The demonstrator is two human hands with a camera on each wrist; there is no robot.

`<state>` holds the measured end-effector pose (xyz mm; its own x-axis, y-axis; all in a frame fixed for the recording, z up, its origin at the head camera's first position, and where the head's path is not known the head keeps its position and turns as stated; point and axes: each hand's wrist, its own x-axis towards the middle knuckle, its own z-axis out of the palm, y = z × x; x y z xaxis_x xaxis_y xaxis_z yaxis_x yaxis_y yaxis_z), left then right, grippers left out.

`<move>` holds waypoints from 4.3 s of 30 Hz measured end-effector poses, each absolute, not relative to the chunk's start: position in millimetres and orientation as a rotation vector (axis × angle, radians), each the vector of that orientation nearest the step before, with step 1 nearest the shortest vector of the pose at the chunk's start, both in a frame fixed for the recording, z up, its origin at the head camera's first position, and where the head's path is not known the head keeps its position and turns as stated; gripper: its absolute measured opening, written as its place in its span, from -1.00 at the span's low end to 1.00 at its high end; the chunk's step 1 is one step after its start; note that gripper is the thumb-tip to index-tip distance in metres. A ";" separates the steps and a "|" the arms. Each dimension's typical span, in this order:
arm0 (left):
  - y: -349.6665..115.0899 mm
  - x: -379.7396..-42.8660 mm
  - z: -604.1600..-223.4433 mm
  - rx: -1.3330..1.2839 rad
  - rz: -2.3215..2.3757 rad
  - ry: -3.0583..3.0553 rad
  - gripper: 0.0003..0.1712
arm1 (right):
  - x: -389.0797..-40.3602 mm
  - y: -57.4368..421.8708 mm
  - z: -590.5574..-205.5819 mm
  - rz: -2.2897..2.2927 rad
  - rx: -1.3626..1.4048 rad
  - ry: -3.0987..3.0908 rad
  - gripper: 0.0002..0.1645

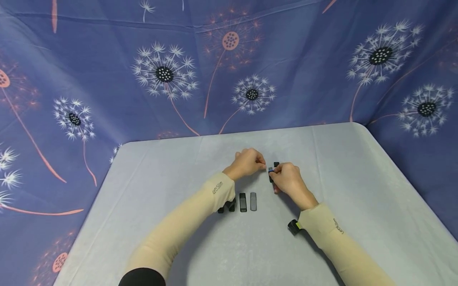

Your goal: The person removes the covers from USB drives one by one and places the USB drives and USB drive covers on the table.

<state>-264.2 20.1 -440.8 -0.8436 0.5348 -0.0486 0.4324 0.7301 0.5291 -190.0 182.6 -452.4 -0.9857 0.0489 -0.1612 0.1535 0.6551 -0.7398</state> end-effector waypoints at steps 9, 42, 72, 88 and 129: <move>24.3 -270.8 -447.4 0.738 0.706 2.762 -0.87 | -190.3 181.8 -454.0 -1.221 0.175 2.747 -0.78; 31.9 -267.5 -451.3 0.790 0.605 2.799 -0.81 | -187.0 179.1 -456.2 -1.288 0.189 2.730 -0.79; 22.3 -265.0 -448.5 0.899 0.641 2.706 -0.80 | -179.8 180.2 -455.1 -1.226 0.107 2.797 -0.64; 22.1 -267.1 -450.9 0.881 0.593 2.763 -0.82 | -180.3 179.2 -456.7 -1.206 0.111 2.814 -0.63; -60.1 -228.9 -433.8 1.029 0.763 2.605 -0.58 | -103.2 204.9 -438.7 -1.088 -0.344 2.925 -0.78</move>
<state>-228.9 -60.1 -433.8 -0.7241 0.6891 -0.0286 0.5648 0.6163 0.5488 -103.2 204.9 -438.7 -0.9759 -0.2049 0.0743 -0.2037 0.7360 -0.6456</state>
